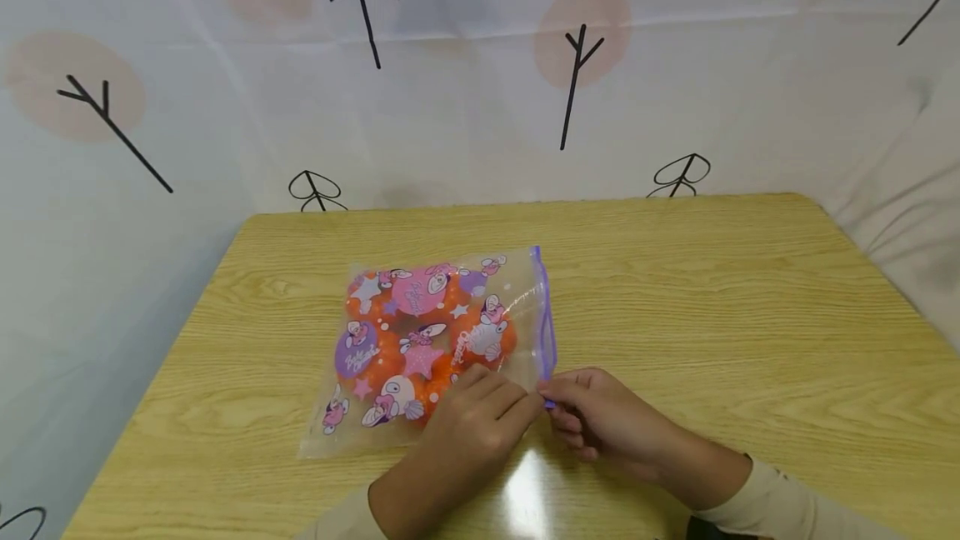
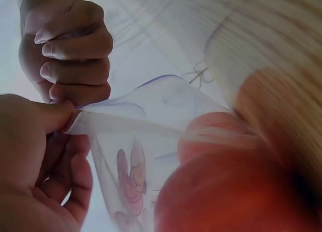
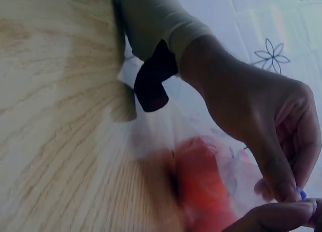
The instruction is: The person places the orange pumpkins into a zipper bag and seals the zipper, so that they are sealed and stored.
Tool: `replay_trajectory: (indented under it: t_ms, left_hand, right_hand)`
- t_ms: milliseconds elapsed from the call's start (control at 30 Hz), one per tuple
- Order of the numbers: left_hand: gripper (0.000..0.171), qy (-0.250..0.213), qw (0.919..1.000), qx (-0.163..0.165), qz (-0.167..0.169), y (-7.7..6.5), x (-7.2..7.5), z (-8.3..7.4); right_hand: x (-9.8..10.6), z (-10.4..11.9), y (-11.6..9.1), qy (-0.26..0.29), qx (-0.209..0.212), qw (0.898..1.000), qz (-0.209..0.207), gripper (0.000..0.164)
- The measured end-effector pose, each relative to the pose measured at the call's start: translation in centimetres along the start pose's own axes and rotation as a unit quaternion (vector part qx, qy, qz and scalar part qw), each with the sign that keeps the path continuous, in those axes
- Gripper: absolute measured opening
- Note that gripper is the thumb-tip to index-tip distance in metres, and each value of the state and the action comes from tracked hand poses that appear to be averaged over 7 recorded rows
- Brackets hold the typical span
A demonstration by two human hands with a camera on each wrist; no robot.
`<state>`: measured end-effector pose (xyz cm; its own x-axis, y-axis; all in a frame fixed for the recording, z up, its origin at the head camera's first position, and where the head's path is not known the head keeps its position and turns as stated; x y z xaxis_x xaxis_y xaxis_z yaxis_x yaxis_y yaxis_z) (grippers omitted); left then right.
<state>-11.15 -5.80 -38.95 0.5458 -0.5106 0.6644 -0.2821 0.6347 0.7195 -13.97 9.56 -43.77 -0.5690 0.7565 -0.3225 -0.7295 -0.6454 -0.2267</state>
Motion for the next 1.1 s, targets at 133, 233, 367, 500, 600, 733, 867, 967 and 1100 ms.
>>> replay_trajectory:
  t_ms: [133, 233, 367, 500, 600, 733, 867, 967, 1100]
  left_hand:
    - [0.029, 0.000, 0.9999, -0.006, -0.011, 0.0, 0.0, 0.0]
    - [0.032, 0.001, 0.9998, -0.010, -0.015, -0.1, -0.1, 0.1]
    - [0.034, -0.001, 0.9997, -0.019, -0.016, -0.2, -0.2, 0.1]
    - [0.036, -0.011, 0.9994, -0.031, -0.012, -0.2, -0.3, 0.1]
    - [0.036, -0.020, 0.9990, -0.038, -0.006, -0.2, -0.4, 0.0]
    - [0.035, -0.024, 0.9986, -0.046, -0.004, -0.2, -0.5, 0.0]
    - [0.034, -0.026, 0.9987, -0.045, -0.005, -0.2, -0.6, 0.0]
    - [0.031, -0.025, 0.9990, -0.034, -0.012, -0.2, -0.6, 0.0]
    - [0.027, -0.003, 0.9996, -0.016, -0.023, -0.1, -0.7, -0.1]
  right_hand:
    - [-0.3, 0.0, 0.1, -0.006, 0.029, 1.000, -0.009, 0.034]
    - [-0.4, 0.0, 0.1, -0.019, 0.051, 0.998, -0.013, 0.034]
    - [-0.4, -0.1, 0.3, -0.028, 0.073, 0.997, -0.017, 0.036]
    - [-0.3, -0.2, 0.4, -0.032, 0.081, 0.996, -0.024, 0.036]
    - [-0.2, -0.4, 0.4, -0.034, 0.082, 0.996, -0.030, 0.035]
    - [-0.1, -0.5, 0.6, -0.034, 0.084, 0.995, -0.036, 0.034]
    - [0.1, -0.7, 0.7, -0.033, 0.083, 0.995, -0.039, 0.034]
    - [0.4, -0.7, 0.7, -0.012, 0.069, 0.997, -0.028, 0.033]
    - [0.8, -0.7, 0.7, 0.033, 0.049, 0.998, 0.004, 0.031]
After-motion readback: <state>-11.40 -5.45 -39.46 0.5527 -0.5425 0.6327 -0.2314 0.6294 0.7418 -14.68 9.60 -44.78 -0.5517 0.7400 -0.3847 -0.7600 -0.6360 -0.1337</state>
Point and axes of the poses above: each hand's wrist, its own y-axis towards the middle knuckle, its own x-axis out of the back of the hand, z = x × y, the point moved 4 cm from there along y, towards the middle knuckle, and after that the axes turned 3 degrees about x, right-handed, at the moved point
